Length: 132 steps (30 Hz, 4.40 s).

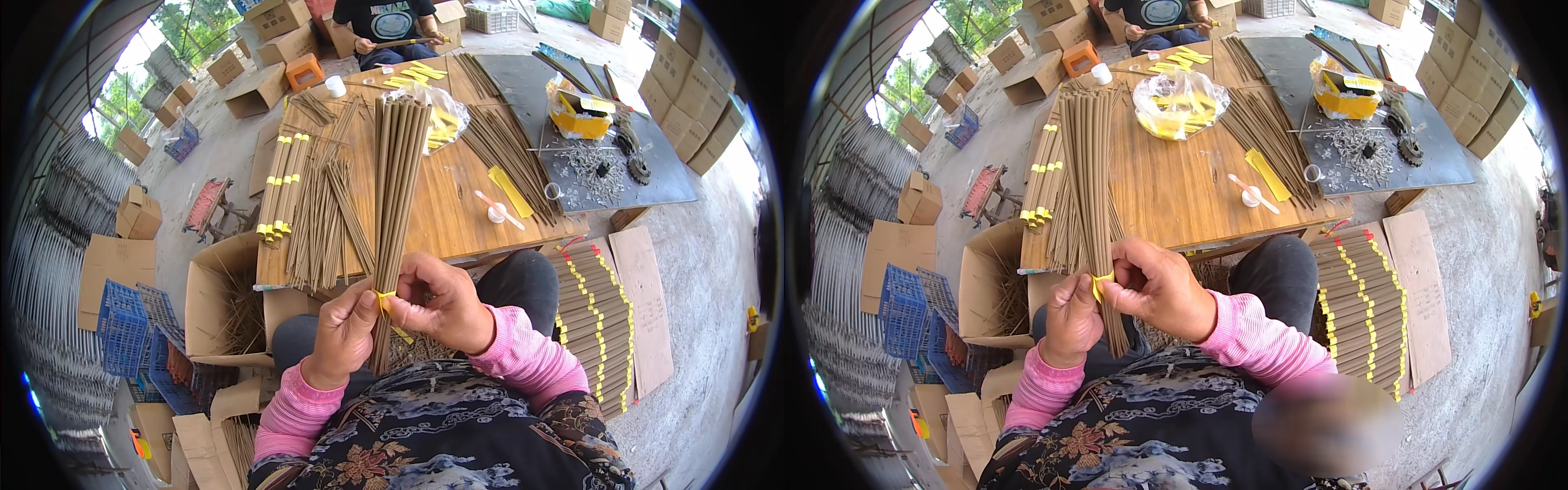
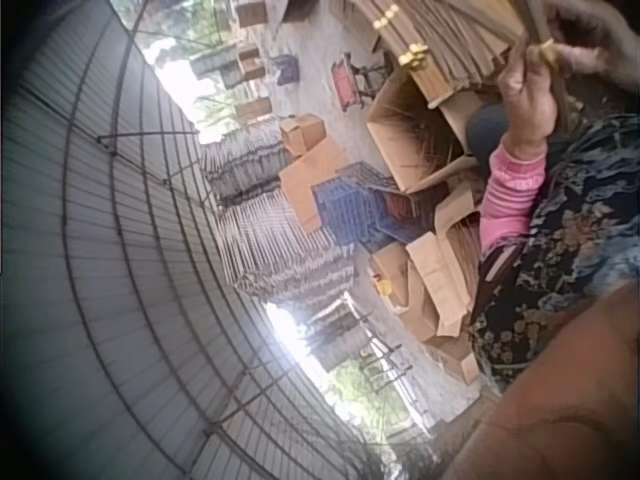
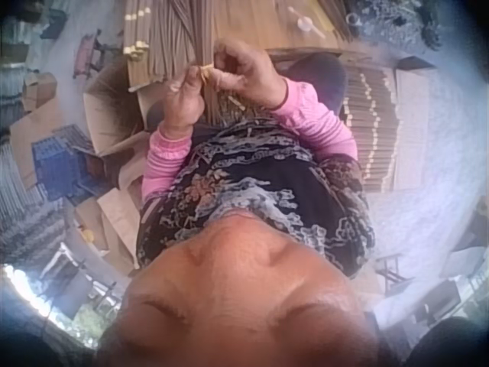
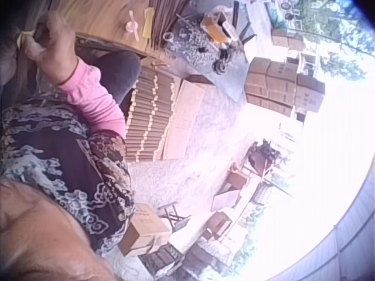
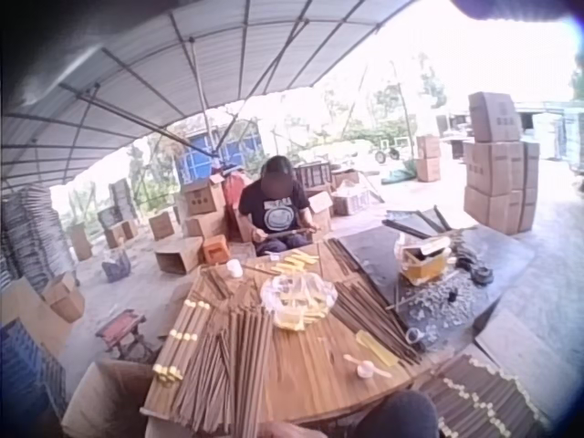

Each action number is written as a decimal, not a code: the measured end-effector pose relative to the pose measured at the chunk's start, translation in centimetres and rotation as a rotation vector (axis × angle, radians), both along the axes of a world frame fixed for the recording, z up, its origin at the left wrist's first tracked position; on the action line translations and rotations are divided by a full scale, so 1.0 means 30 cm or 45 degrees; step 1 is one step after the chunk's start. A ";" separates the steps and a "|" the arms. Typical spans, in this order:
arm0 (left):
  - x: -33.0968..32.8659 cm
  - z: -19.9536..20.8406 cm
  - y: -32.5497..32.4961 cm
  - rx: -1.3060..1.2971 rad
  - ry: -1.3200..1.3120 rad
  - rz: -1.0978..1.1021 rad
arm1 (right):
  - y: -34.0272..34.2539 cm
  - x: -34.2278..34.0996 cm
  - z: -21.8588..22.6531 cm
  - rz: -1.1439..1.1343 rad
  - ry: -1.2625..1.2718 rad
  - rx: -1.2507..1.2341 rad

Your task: The person gathers thin wooden sticks from a cardboard box, aligns them into a bundle, and secures the bundle with a yellow paper band. They apply glue to the band to fasten it and place the finished bundle on the table.

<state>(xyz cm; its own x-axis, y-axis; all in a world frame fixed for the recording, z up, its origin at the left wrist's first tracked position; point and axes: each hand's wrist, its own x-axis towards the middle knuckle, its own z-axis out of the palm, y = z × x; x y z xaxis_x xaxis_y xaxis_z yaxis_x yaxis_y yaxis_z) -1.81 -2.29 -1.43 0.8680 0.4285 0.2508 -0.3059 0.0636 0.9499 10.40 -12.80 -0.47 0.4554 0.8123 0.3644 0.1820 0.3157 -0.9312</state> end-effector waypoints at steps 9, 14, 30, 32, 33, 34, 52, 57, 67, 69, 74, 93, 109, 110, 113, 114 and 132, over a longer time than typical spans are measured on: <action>-0.006 0.008 -0.010 0.456 0.064 0.131 | 0.000 -0.019 0.009 -0.175 -0.137 0.005; -0.002 0.022 -0.020 0.658 0.020 0.193 | 0.000 -0.028 0.018 -0.214 -0.109 -0.001; -0.027 0.030 -0.020 0.184 0.165 0.012 | -0.013 -0.035 -0.018 -0.250 -0.192 0.078; -0.030 0.026 -0.008 0.265 0.172 0.006 | -0.018 -0.035 -0.012 -0.225 -0.174 0.071; -0.031 0.027 -0.006 0.255 0.178 0.010 | -0.019 -0.034 -0.010 -0.212 -0.164 0.068; -0.032 0.029 -0.006 0.246 0.184 0.014 | -0.019 -0.031 -0.010 -0.189 -0.160 0.059; 0.001 0.008 0.016 0.064 0.237 -0.085 | -0.015 0.002 -0.019 0.002 0.063 -0.113; 0.002 0.016 0.019 0.129 0.275 -0.109 | -0.013 0.029 -0.021 0.068 -0.048 -0.106; 0.042 -0.028 0.015 -0.225 0.150 -0.092 | 0.013 0.076 -0.001 0.259 0.063 -0.197; 0.050 -0.020 0.013 -0.263 0.158 -0.030 | 0.018 0.095 -0.019 0.283 0.107 -0.095; 0.077 -0.019 0.044 -0.439 0.084 0.003 | -0.050 0.368 -0.129 -0.724 -0.548 -0.243; 0.196 -0.086 0.065 -0.592 0.144 0.012 | -0.200 0.595 -0.352 -0.710 -0.116 -0.718; 0.209 -0.125 0.080 -0.496 0.174 -0.013 | -0.180 0.615 -0.353 -0.818 -1.214 -0.962; 0.209 -0.126 0.082 -0.499 0.175 -0.009 | -0.177 0.614 -0.350 -0.818 -1.215 -0.974; 0.209 -0.129 0.087 -0.496 0.170 -0.010 | -0.181 0.606 -0.326 -0.822 -1.213 -0.977; 0.208 -0.130 0.088 -0.494 0.167 -0.011 | -0.189 0.604 -0.310 -0.823 -1.208 -0.955; 0.213 -0.082 0.091 -0.613 0.058 0.011 | -0.277 0.585 -0.349 -0.966 -0.637 -0.810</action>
<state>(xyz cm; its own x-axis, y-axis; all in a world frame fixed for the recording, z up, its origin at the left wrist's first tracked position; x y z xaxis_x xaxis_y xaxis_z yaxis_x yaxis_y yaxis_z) 4.59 0.45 -3.90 0.8695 0.4936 -0.0159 -0.2671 0.4971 0.8256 27.95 -21.10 -10.95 0.8318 0.4896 0.2615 0.5264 -0.5466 -0.6512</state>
